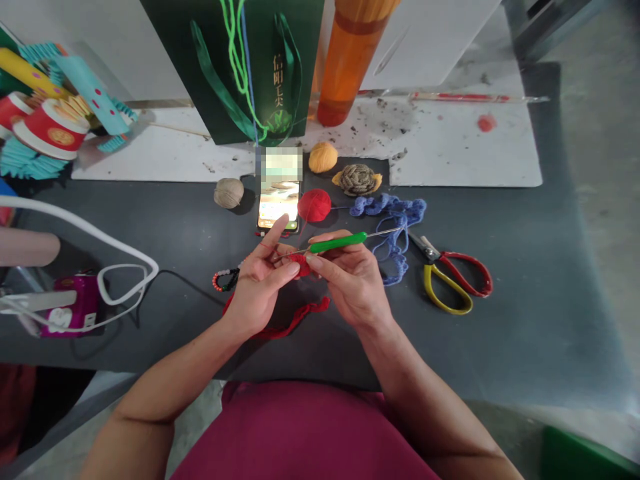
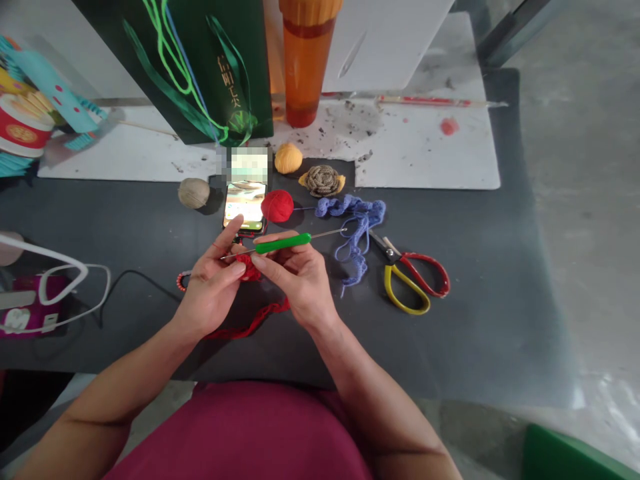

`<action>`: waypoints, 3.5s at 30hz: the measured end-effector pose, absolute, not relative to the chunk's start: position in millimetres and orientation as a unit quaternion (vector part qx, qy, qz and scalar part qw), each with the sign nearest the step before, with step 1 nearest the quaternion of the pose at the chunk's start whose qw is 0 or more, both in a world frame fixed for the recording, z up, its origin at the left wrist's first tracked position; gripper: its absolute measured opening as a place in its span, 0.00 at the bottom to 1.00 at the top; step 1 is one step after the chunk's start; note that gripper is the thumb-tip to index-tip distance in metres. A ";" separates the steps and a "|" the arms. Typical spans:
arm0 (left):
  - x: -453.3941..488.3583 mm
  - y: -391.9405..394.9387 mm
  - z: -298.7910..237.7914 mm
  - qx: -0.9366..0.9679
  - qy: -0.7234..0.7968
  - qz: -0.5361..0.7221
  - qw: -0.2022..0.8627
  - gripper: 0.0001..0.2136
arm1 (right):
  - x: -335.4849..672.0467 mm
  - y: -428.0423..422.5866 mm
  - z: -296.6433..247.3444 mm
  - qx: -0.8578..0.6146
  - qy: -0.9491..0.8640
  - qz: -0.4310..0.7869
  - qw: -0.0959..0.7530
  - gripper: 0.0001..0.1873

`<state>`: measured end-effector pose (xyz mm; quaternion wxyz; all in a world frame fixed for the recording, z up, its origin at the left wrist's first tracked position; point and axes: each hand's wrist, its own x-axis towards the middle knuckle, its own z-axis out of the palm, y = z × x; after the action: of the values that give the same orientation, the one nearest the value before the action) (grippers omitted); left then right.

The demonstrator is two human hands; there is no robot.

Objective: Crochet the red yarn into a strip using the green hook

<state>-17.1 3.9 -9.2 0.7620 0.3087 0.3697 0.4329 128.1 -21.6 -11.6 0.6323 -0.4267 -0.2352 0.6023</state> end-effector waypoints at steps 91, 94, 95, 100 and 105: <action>-14.8 3.8 -5.7 0.244 0.347 0.373 0.825 0.29 | 118.4 -33.6 -16.4 -0.483 -0.409 0.375 0.678 0.03; -16.5 5.6 -3.6 0.261 0.347 0.371 0.821 0.26 | 117.5 -28.7 -12.9 -0.450 -0.333 0.471 0.682 0.09; -17.1 5.7 -2.5 0.283 0.352 0.378 0.808 0.26 | 118.1 -27.4 -11.5 -0.447 -0.317 0.485 0.682 0.11; -21.3 6.5 2.7 0.417 0.388 0.449 0.689 0.30 | 123.6 -23.9 -5.4 -0.423 -0.300 0.521 0.678 0.13; -25.0 14.1 0.3 0.355 0.346 0.409 0.766 0.26 | 131.1 -23.6 -7.9 -0.441 -0.333 0.518 0.653 0.14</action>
<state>-25.0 14.1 0.3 0.7663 0.3548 0.3461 0.4088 131.1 -23.6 -7.9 0.6530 -0.4410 -0.3326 0.5181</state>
